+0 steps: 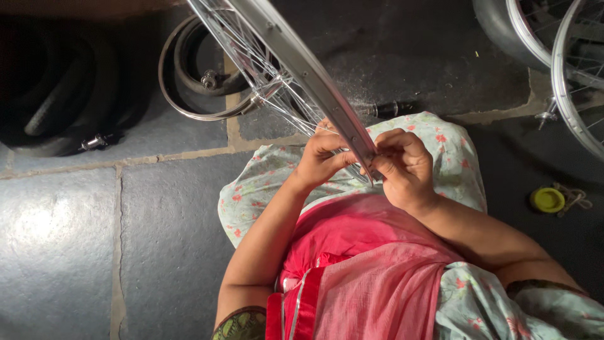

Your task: The person sits on the floor and adjusts the spokes and rim of a bicycle wheel by hand, rotating the wheel and checking alignment. They briefly handle a black hub component and continue tightening or aligning the spokes.

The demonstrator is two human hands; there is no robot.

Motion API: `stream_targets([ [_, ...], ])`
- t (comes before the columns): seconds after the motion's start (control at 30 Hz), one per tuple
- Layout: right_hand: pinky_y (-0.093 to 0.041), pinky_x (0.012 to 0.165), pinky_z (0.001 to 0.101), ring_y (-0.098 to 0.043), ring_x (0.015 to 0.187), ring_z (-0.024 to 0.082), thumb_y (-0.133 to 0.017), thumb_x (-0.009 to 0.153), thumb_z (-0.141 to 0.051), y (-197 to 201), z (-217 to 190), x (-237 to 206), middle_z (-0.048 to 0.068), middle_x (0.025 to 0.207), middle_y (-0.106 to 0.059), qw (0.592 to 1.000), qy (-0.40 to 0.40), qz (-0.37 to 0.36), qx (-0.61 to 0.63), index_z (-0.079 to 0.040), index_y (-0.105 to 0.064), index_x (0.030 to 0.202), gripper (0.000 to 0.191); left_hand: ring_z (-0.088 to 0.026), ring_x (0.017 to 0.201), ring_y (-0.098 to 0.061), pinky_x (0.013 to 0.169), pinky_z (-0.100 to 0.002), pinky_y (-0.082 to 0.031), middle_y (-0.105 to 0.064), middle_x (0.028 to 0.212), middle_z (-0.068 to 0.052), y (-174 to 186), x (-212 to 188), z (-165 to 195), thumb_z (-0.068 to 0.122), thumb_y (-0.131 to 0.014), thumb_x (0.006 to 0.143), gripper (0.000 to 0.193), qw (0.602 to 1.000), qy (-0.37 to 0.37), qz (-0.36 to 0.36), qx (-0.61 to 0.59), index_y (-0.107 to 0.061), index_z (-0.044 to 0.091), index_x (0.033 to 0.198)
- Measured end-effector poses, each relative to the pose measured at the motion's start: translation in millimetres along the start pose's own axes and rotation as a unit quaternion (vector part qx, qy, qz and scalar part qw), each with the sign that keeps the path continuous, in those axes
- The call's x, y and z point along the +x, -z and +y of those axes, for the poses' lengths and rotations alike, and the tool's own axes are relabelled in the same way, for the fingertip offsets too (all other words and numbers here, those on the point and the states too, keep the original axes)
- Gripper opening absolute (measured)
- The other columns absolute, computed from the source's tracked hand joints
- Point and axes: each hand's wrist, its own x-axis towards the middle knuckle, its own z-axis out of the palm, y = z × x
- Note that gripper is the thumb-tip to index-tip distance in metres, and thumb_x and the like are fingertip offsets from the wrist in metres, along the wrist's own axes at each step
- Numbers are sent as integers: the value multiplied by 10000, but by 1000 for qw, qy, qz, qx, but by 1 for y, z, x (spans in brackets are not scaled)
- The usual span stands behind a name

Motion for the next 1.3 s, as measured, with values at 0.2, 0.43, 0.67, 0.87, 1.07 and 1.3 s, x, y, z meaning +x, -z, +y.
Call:
stream_targets([
  [0.2,-546,845,255,-625,999,131,-632,1008,59,-2,-11,4,83,1180,-579,993,34,-31,-106,6,-562,1213,223,-209,964,-693,893,-364,-525,-734,1004,-23,-5,4,3,230,-767,935,172,1000,23,4,-14,-764,88,1030],
  [0.43,-564,834,378,-642,1034,278,-782,875,55,-1,-46,20,127,1142,-608,733,373,-107,-558,-29,-725,1013,171,-229,993,-698,886,-346,-507,-735,1012,-26,-1,4,-1,224,-758,940,142,999,6,-19,37,-756,97,1004],
  [0.67,-596,873,375,-652,1060,297,-866,860,45,-11,-62,30,124,1151,-647,663,429,-133,-599,11,-719,965,185,-236,1113,-661,1032,-384,-446,-733,1091,-32,-4,-6,-14,192,-780,908,155,998,6,-2,70,-750,106,1033],
  [0.87,-596,888,397,-664,1064,321,-802,869,75,-7,-55,29,133,1103,-632,648,411,-139,-626,37,-697,986,161,-186,1167,-605,1142,-391,-361,-736,1125,0,-3,-22,-27,204,-790,905,155,992,60,-13,110,-770,136,1044],
  [1.07,-582,919,424,-658,1070,357,-751,883,62,3,-33,27,155,1126,-602,674,400,-113,-610,49,-647,1035,185,-234,1246,-574,1199,-422,-322,-686,1224,-44,-6,-15,-12,189,-800,858,349,994,63,8,91,-714,120,1189],
  [1.3,-546,980,476,-638,1110,369,-742,830,23,-11,-51,39,145,1131,-614,718,376,-107,-576,7,-672,1003,188,-392,1246,-506,1141,-512,-323,-550,1274,-163,-44,-5,27,122,-786,761,666,962,1,16,273,-489,94,1356],
])
